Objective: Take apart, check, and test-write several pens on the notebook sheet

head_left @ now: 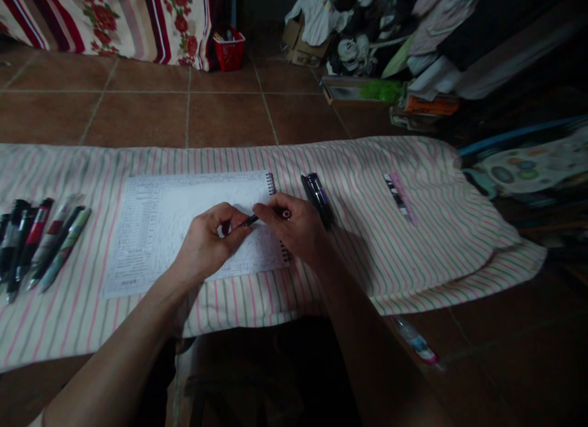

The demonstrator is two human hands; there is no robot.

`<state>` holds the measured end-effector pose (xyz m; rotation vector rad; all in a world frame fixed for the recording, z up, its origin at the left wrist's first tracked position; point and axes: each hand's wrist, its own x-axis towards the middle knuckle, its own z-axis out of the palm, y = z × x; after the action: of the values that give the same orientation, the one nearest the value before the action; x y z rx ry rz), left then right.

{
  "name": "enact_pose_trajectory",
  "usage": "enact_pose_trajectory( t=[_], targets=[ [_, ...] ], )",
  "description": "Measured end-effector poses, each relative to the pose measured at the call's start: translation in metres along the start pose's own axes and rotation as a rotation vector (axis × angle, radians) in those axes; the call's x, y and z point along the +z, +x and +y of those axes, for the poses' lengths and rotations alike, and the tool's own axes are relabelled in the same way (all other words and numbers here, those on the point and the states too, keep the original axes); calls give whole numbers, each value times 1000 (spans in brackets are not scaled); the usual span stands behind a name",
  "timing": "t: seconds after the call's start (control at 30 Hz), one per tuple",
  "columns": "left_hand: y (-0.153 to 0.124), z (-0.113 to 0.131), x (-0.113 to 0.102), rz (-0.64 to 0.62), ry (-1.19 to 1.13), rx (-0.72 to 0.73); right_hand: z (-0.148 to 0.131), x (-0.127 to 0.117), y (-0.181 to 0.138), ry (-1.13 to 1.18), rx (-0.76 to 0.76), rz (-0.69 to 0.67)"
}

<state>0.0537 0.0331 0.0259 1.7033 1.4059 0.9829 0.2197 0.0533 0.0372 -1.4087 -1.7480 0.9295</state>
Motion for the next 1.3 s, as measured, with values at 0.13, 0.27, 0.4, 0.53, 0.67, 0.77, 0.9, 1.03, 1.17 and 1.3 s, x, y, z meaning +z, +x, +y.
enact_pose_trajectory(
  t=[0.13,0.27,0.4,0.53,0.67,0.77,0.9,1.03,1.17,1.3],
  targets=[
    [1,2,-1,-24,-172,-129,0,-4,1,155,-9,21],
    [1,6,-2,-53,-330,-242,1,-6,0,225,-24,5],
    [2,5,-2,-70,-383,-273,4,-6,1,220,-20,29],
    [2,2,-2,-80,-412,-287,4,-6,1,195,-39,54],
    [2,3,-3,-95,-462,-347,2,-7,1,132,-59,65],
    [2,3,-2,-98,-475,-362,2,-8,0,110,-79,36],
    [2,1,0,-119,-466,-354,1,-12,0,138,-65,-35],
    [1,1,-1,-145,-420,-296,-1,-16,1,221,25,-121],
    [1,5,-2,-182,-364,-248,-1,-17,1,256,119,-138],
    [2,6,-1,-188,-328,-248,-1,-16,0,280,161,-144]
  ],
)
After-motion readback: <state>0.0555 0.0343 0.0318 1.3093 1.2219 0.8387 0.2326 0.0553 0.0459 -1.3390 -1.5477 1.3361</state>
